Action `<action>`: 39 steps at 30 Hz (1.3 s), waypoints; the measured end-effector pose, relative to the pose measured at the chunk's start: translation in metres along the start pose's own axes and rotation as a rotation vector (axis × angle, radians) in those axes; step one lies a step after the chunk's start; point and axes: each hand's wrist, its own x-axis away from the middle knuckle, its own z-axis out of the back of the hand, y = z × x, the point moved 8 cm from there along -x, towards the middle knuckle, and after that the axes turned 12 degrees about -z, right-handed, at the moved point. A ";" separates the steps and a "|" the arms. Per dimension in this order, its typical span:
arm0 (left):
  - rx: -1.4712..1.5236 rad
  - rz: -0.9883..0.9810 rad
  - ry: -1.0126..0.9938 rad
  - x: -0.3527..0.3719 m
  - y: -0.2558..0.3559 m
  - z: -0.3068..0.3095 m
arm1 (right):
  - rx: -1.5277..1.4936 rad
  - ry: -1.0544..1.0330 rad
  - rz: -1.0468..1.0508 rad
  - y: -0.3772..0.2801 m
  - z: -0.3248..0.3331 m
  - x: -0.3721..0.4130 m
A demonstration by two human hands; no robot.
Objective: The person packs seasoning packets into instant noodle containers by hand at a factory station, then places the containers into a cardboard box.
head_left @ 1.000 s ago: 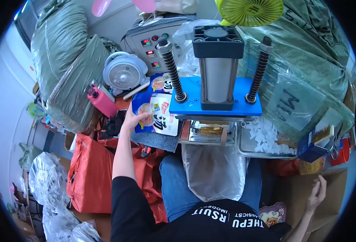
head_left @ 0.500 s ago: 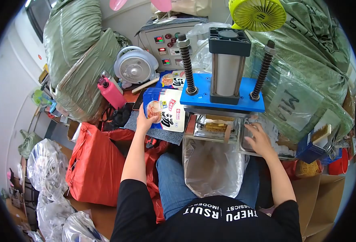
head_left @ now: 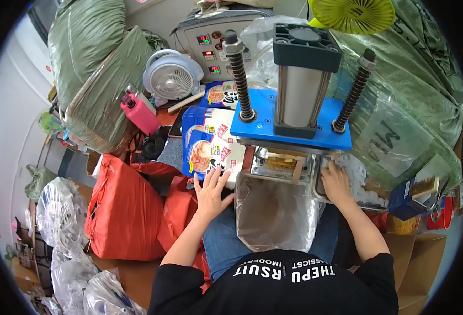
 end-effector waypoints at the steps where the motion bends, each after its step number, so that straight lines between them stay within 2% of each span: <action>1: -0.002 -0.030 0.042 0.006 0.000 0.001 | -0.013 -0.036 0.033 -0.001 -0.002 0.002; 2: 0.069 -0.042 0.157 0.008 0.000 0.010 | -0.010 -0.040 0.032 -0.005 0.005 0.002; 4: 0.122 -0.025 0.214 0.006 -0.009 0.014 | -0.196 0.241 0.024 -0.014 0.048 0.000; 5: 0.103 -0.049 0.292 0.000 -0.006 0.024 | -0.191 0.252 0.032 -0.014 0.044 -0.004; 6: 0.193 0.020 0.332 0.000 -0.014 0.017 | -0.194 0.245 0.029 -0.010 0.034 -0.007; 8: 0.254 0.116 0.406 0.000 -0.022 0.011 | 0.052 0.169 0.086 -0.019 0.014 -0.009; 12: 0.241 0.096 0.383 -0.003 -0.029 0.007 | -0.095 0.159 0.046 -0.013 0.024 -0.004; 16: 0.179 0.029 0.423 -0.007 -0.028 0.013 | -0.089 0.178 -0.009 -0.003 0.021 -0.010; 18: 0.158 0.049 0.429 -0.013 -0.032 0.012 | -0.401 0.393 -0.049 0.014 0.039 -0.001; 19: 0.143 0.081 0.423 -0.018 -0.032 0.014 | -0.569 0.340 -0.072 0.018 0.041 0.000; 20: 0.156 0.113 0.418 -0.022 -0.033 0.015 | -0.571 0.335 -0.076 0.015 0.044 0.008; 22: 0.162 0.129 0.387 -0.021 -0.018 0.025 | -1.317 -0.204 -0.350 0.011 0.018 0.024; 25: 0.333 0.104 0.297 -0.019 0.035 0.044 | -1.119 -0.472 -0.206 -0.038 0.022 0.050; 27: 0.477 0.098 0.256 -0.018 0.072 0.048 | -0.972 -0.355 0.126 -0.061 0.064 0.036; 30: 0.650 0.068 0.110 -0.027 0.100 0.050 | -0.762 -0.432 0.318 -0.085 0.099 0.020; 31: 0.717 0.059 0.082 -0.031 0.106 0.053 | -0.724 -0.560 0.311 -0.092 0.095 0.019; 32: 0.717 0.062 0.084 -0.029 0.106 0.053 | -0.721 -0.562 0.313 -0.094 0.093 0.021; 34: 1.087 0.197 -0.178 -0.016 0.111 0.028 | -0.913 -0.515 0.268 -0.097 0.088 0.025; 36: 1.414 0.454 -0.271 0.010 0.115 -0.003 | -0.978 -0.543 0.250 -0.094 0.057 0.038; 37: 1.552 0.613 -0.322 0.017 0.122 -0.009 | -1.186 -0.612 0.070 -0.086 0.040 0.042; 38: 1.563 0.644 -0.339 0.021 0.119 -0.020 | -1.390 -0.675 -0.126 -0.076 0.026 0.046; 39: 1.605 0.678 -0.288 0.019 0.116 -0.028 | -1.277 -0.603 -0.137 -0.068 0.031 0.046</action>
